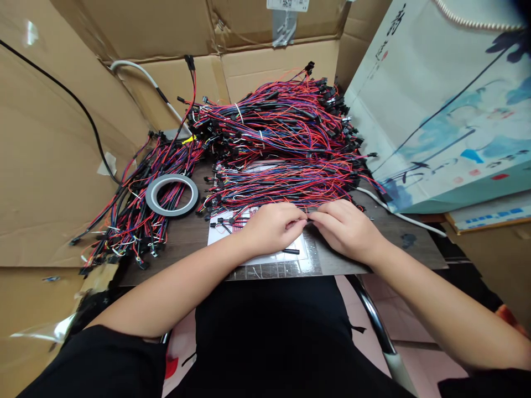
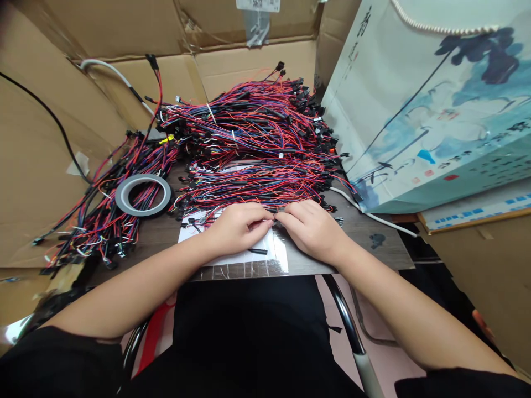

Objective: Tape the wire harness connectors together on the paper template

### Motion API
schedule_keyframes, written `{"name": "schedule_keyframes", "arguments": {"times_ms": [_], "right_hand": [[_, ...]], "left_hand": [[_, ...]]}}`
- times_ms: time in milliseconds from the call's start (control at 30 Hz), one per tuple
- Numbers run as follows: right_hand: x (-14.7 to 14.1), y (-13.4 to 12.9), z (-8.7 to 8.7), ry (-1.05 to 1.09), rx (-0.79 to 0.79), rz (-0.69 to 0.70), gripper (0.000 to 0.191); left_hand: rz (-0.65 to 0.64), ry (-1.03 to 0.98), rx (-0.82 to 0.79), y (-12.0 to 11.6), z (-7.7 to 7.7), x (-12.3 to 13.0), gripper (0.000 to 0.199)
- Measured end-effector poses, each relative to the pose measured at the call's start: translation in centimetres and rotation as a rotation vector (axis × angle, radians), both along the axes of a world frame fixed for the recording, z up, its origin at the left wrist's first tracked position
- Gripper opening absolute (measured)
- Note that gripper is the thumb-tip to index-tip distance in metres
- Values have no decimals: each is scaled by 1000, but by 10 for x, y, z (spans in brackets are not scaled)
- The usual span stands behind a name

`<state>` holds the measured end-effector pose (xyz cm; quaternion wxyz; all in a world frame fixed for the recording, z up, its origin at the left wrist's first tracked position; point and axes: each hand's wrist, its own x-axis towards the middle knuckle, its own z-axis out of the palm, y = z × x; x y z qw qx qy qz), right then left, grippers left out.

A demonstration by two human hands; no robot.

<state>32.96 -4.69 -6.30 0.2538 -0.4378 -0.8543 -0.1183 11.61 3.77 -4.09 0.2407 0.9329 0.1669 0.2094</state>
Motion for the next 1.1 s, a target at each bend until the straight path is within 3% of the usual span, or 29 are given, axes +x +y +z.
{"name": "schedule_keyframes", "arguments": {"times_ms": [167,367,567,700,1100], "right_hand": [[0,2,0,21,-52,5,20],[0,-3,3,-86,119,-12,14],[3,-8,6,-85,187,31,15],[1,-7,5,-31,164,71,19],[-7,-2,1,382,-291,107,16]], "left_hand": [[-31,-24,-164,5,0,0,19],[-40,-33,-318,4,-2,0,18],[-25,-34,-425,4,-3,1,19],[-13,-36,-394,4,-3,1,17],[-66,-51,-88,2,-1,0,16]]}}
